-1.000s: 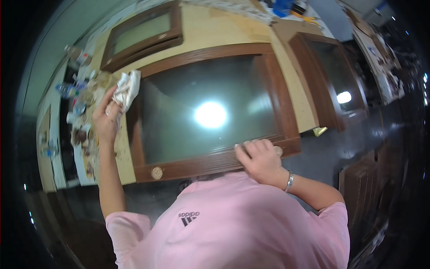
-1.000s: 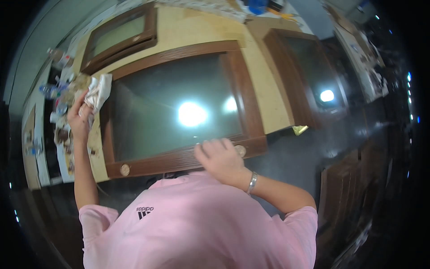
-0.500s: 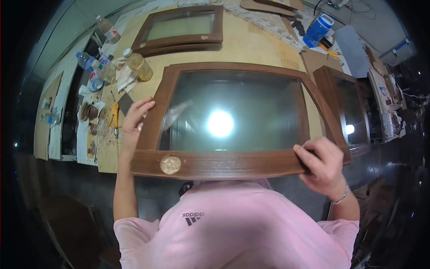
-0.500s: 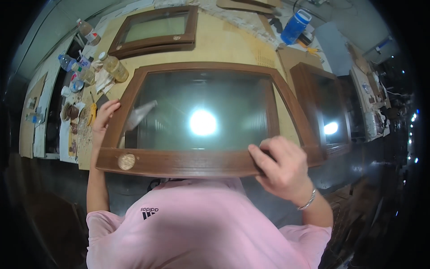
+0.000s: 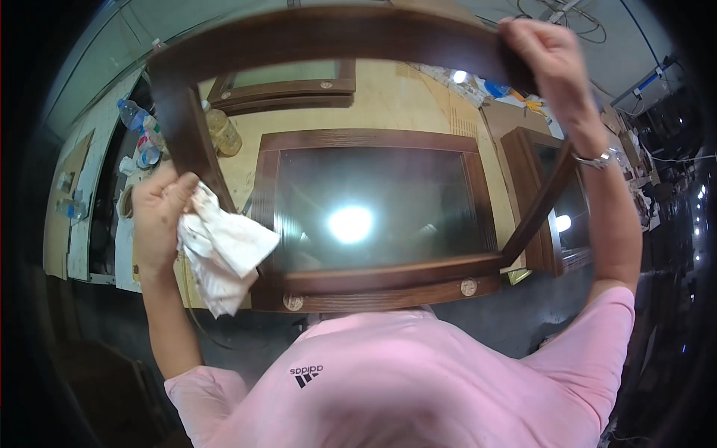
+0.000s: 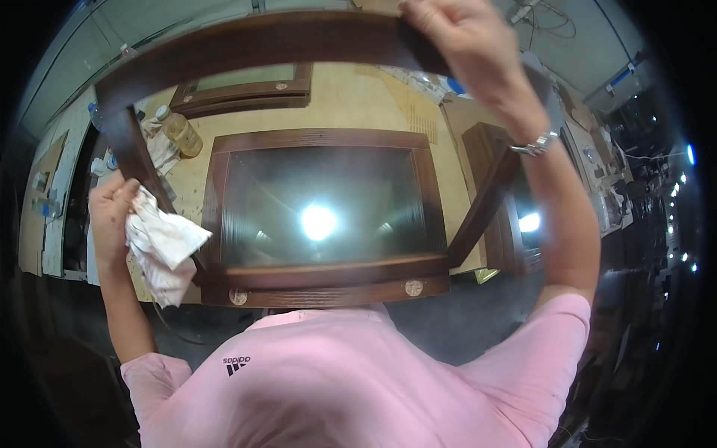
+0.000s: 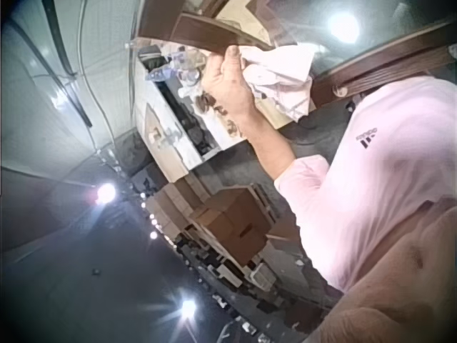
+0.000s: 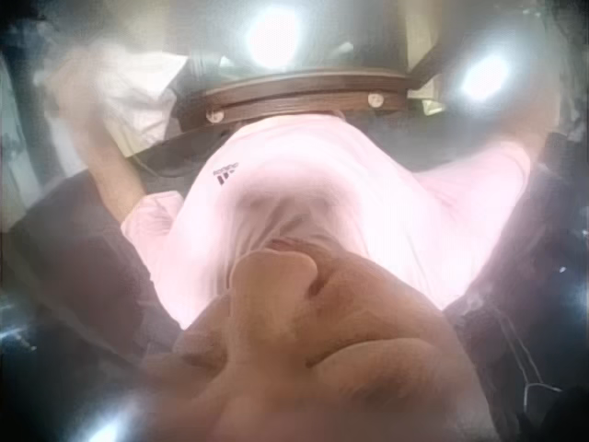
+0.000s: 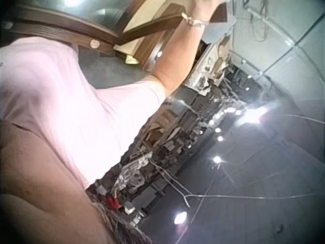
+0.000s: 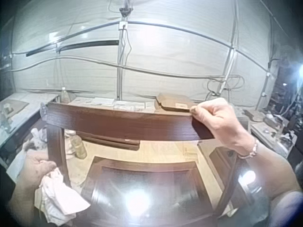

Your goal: The person retrieves a white cloth from a cardboard box stored under a workbench, uses it to wipe and clean the glass pane of a wooden cabinet door, and then applies a liquid substance from a small jar to a sponge to rub onto the wooden frame.

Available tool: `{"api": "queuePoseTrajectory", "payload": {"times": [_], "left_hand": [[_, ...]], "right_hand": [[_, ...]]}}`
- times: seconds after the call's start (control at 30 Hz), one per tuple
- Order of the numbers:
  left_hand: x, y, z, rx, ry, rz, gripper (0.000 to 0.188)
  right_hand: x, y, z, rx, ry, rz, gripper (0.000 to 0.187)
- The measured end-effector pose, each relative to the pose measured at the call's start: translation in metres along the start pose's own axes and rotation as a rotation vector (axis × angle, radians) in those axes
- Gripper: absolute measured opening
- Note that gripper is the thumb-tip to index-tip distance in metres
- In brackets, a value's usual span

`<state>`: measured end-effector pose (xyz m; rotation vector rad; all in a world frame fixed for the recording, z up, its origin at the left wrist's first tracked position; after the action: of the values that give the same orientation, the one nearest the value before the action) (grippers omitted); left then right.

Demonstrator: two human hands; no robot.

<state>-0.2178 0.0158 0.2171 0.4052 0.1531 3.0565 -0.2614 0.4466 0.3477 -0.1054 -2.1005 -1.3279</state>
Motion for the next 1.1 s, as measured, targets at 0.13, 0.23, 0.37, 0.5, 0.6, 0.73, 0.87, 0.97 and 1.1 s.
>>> {"api": "queuePoseTrajectory", "payload": {"times": [0.13,0.23,0.37,0.5,0.6,0.73,0.87,0.97,1.1], "left_hand": [[-0.010,0.003,-0.050,0.073,0.160,-0.093,0.027],[-0.005,0.020,-0.048,0.080,0.106,0.037,0.020],[-0.005,0.054,-0.048,0.007,0.064,0.163,0.021],[-0.009,0.045,-0.048,-0.061,0.079,0.175,0.020],[-0.013,0.043,-0.042,-0.065,0.062,0.187,0.021],[-0.013,0.045,-0.034,-0.149,-0.022,0.273,0.021],[-0.009,0.009,-0.031,-0.258,-0.053,0.253,0.021],[-0.020,-0.050,-0.048,-0.265,-0.002,0.077,0.014],[-0.051,-0.169,-0.075,0.291,-0.064,-0.487,0.055]], "right_hand": [[-0.001,-0.070,0.032,-0.066,-0.130,-0.109,0.050],[-0.006,-0.122,0.065,-0.143,-0.243,-0.301,0.049],[-0.025,-0.202,0.120,-0.051,-0.304,-0.430,0.051],[-0.044,-0.244,0.143,-0.048,-0.350,-0.505,0.049],[-0.051,-0.249,0.107,-0.286,-0.088,-0.488,0.038],[-0.057,-0.236,0.097,-0.208,-0.012,-0.418,0.038],[-0.077,-0.240,0.102,-0.199,-0.057,-0.507,0.061],[-0.086,-0.259,0.091,-0.106,-0.176,-0.643,0.071],[-0.089,-0.252,0.099,-0.114,-0.185,-0.622,0.066]]}}
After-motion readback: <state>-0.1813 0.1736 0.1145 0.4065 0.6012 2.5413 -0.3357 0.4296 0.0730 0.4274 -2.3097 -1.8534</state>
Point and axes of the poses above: each hand's wrist, its own x-axis towards the middle knuckle, its own y-axis out of the back of the hand, z = x × y, the point moved 10 cm from there along x, towards the middle knuckle, and after that the axes turned 11 degrees about -x, right-handed, at the moved point
